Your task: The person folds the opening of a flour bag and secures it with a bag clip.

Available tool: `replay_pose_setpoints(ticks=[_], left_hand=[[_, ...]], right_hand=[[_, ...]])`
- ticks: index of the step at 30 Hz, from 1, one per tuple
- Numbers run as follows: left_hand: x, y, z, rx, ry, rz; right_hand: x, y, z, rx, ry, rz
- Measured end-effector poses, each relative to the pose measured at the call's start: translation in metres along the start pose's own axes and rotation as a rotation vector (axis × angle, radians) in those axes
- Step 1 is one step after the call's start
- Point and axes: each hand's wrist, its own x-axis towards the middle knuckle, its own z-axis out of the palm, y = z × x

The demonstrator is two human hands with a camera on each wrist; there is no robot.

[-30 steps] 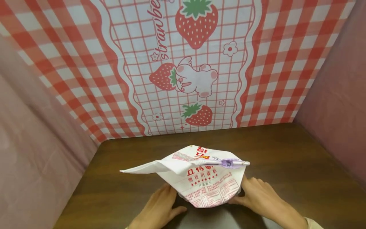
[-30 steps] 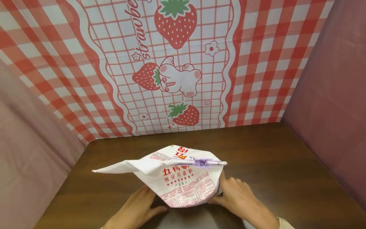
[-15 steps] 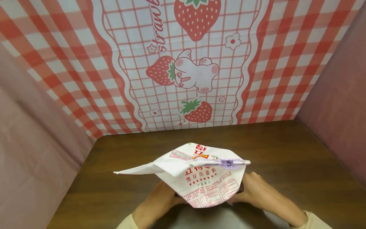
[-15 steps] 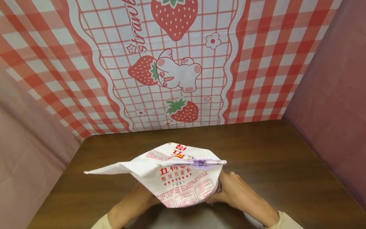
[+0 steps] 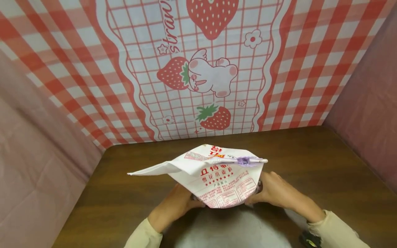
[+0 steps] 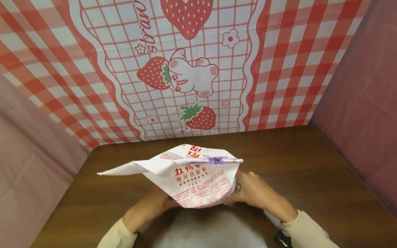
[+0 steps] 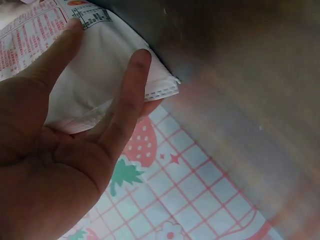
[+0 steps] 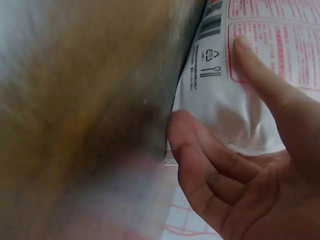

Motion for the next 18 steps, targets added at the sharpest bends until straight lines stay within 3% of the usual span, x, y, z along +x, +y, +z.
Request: replay_pose_setpoints(ticks=[6,9,14,18], left_hand=[[0.014,-0.012,-0.001,-0.019,-0.033,-0.044],[0.017,-0.014,0.0,-0.007,-0.03,-0.058],[0.024,-0.019,-0.001,-0.004,-0.036,-0.065],[0.033,-0.025,-0.006,0.021,-0.043,-0.088]], right_hand=[[0.015,0.011,0.0,0.153,-0.084,0.045],[0.021,0.014,-0.002,0.155,-0.094,0.034],[0.034,0.014,-0.004,0.01,0.027,-0.099],[0.047,0.017,0.0,0.044,0.08,-0.191]])
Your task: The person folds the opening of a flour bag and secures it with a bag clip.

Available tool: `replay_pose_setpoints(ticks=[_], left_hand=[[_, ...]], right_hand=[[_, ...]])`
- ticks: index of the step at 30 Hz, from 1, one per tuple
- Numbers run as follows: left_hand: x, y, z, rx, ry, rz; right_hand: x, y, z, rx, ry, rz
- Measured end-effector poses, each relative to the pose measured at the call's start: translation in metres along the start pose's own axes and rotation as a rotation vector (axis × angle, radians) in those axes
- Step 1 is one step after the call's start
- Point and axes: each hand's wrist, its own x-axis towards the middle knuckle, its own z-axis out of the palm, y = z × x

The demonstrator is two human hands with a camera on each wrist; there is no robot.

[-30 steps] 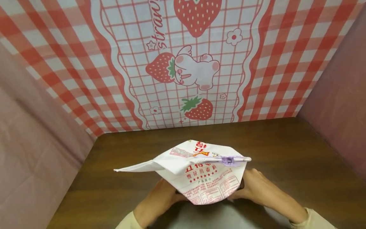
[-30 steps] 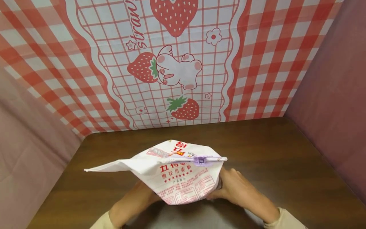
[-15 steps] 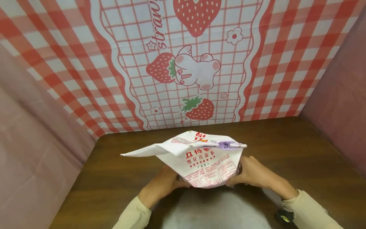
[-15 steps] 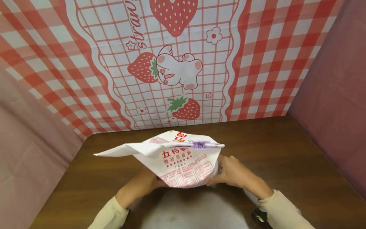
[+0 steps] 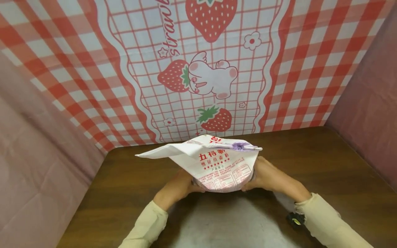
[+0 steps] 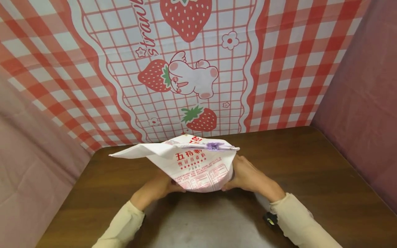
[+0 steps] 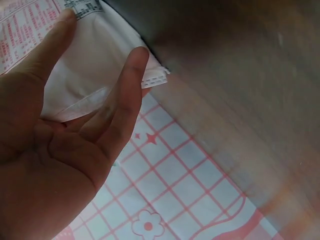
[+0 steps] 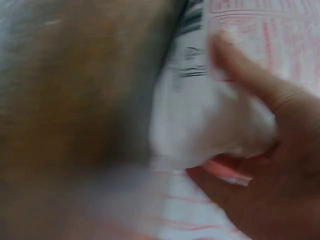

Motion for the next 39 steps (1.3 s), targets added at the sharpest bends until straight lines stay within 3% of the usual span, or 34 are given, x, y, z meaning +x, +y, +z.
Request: replay_pose_setpoints(ticks=[4,7,14,27,35,39], left_hand=[[0.004,-0.005,-0.002,0.074,0.008,-0.033],[0.005,-0.007,0.0,0.095,0.014,-0.042],[0.012,-0.012,-0.001,0.105,0.05,-0.013],[0.039,-0.034,-0.006,0.085,0.038,-0.01],[0.058,-0.047,-0.008,0.105,0.033,0.031],[0.068,-0.052,-0.009,0.14,0.001,-0.023]], right_hand=[[0.007,0.008,0.005,0.054,-0.011,0.044],[0.011,0.014,0.004,0.081,-0.023,0.029],[0.02,0.02,0.0,0.101,-0.023,0.027],[0.039,0.034,0.003,0.237,-0.067,0.06],[0.052,0.045,0.002,0.191,-0.056,0.093],[0.058,0.049,0.002,0.196,-0.053,0.088]])
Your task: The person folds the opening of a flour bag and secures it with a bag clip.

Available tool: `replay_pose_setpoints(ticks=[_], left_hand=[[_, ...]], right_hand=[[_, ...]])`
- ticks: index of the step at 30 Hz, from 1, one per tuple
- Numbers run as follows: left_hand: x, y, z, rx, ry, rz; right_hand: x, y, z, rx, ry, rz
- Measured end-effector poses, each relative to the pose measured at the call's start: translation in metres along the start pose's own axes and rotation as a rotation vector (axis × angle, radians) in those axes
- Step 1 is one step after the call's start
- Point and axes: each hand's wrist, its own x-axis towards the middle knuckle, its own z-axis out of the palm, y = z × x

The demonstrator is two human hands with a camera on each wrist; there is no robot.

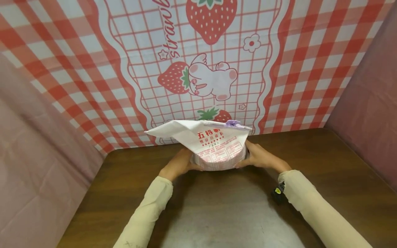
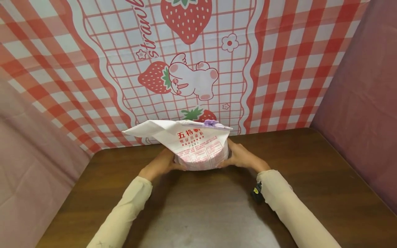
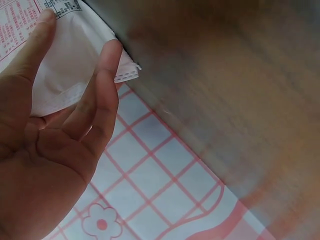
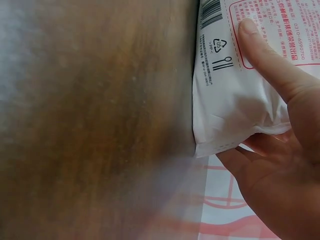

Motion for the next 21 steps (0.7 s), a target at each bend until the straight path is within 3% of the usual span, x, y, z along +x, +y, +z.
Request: replay_pose_setpoints(ticks=[7,16,21], left_hand=[[0.016,-0.005,-0.003,-0.075,-0.148,-0.175],[0.034,-0.018,0.0,-0.19,-0.169,-0.19],[0.036,-0.022,0.002,-0.198,-0.169,-0.181]], right_hand=[[0.013,0.01,-0.002,-0.01,-0.027,0.017],[0.029,0.019,-0.004,0.033,-0.049,0.038],[0.031,0.023,-0.004,0.063,-0.045,0.024]])
